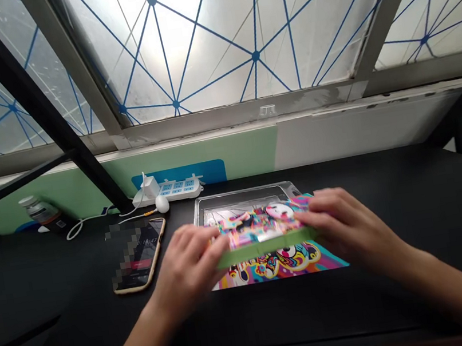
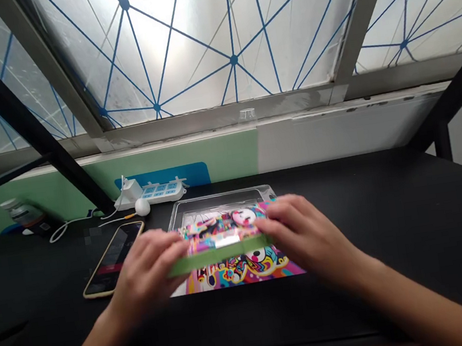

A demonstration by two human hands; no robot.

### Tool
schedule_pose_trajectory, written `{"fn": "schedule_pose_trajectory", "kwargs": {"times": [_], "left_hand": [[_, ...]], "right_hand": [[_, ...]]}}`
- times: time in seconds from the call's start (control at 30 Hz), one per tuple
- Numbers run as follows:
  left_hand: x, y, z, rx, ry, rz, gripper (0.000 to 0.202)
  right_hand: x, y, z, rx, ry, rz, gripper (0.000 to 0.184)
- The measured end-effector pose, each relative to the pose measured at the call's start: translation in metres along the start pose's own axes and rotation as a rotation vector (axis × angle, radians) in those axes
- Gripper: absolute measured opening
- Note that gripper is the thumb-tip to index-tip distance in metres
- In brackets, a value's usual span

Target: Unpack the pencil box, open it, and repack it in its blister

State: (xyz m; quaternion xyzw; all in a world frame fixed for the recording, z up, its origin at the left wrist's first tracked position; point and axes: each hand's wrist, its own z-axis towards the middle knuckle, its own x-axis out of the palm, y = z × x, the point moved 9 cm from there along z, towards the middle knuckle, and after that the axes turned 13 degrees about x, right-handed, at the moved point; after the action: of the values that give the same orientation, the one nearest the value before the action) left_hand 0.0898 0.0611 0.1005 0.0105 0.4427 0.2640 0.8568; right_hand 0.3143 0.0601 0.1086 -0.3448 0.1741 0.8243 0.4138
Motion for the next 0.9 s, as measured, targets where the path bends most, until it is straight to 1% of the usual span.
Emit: {"fn": "schedule_pose_trajectory", "kwargs": {"times": [0.07, 0.1, 0.17, 0.23, 0.33, 0.37, 0.43, 0.53, 0.63, 0.7, 0.77, 0.83, 0.87, 0.9], "left_hand": [[0.013, -0.025, -0.011, 0.064, 0.073, -0.01, 0.03], [0.019, -0.033, -0.015, 0.078, 0.097, -0.02, 0.03], [0.03, -0.036, -0.019, 0.05, 0.153, -0.06, 0.028], [0.036, -0.029, -0.022, -0.035, 0.196, -0.137, 0.032], [0.042, -0.01, -0.032, -0.215, 0.266, -0.279, 0.049], [0.043, -0.004, -0.038, -0.284, 0.29, -0.316, 0.054], [0.046, 0.003, -0.051, -0.411, 0.325, -0.376, 0.061], [0.05, 0.004, -0.066, -0.522, 0.333, -0.437, 0.072], [0.052, 0.002, -0.074, -0.575, 0.303, -0.451, 0.082], [0.052, 0.001, -0.08, -0.63, 0.284, -0.452, 0.089], [0.053, 0.0, -0.087, -0.702, 0.268, -0.466, 0.093], [0.054, -0.001, -0.092, -0.774, 0.253, -0.504, 0.095], [0.054, -0.003, -0.093, -0.807, 0.248, -0.529, 0.096], [0.055, -0.004, -0.095, -0.835, 0.248, -0.554, 0.097]], "right_hand": [[0.002, 0.008, -0.025, -0.032, 0.023, 0.022, 0.03], [0.006, 0.011, -0.035, -0.037, 0.041, 0.032, 0.029], [0.013, 0.013, -0.047, -0.032, 0.066, 0.045, 0.028], [0.02, 0.013, -0.05, -0.014, 0.089, 0.057, 0.025], [0.03, 0.01, -0.047, 0.018, 0.174, 0.121, 0.019], [0.033, 0.008, -0.046, 0.028, 0.217, 0.147, 0.02], [0.038, 0.002, -0.046, 0.062, 0.294, 0.183, 0.032], [0.045, -0.017, -0.052, 0.171, 0.367, 0.201, 0.053], [0.05, -0.035, -0.059, 0.295, 0.443, 0.266, 0.064], [0.052, -0.04, -0.061, 0.35, 0.491, 0.343, 0.065], [0.051, -0.043, -0.057, 0.416, 0.503, 0.421, 0.06], [0.051, -0.053, -0.054, 0.556, 0.493, 0.479, 0.045], [0.052, -0.061, -0.053, 0.649, 0.478, 0.5, 0.041], [0.054, -0.068, -0.054, 0.743, 0.462, 0.525, 0.042]]}}
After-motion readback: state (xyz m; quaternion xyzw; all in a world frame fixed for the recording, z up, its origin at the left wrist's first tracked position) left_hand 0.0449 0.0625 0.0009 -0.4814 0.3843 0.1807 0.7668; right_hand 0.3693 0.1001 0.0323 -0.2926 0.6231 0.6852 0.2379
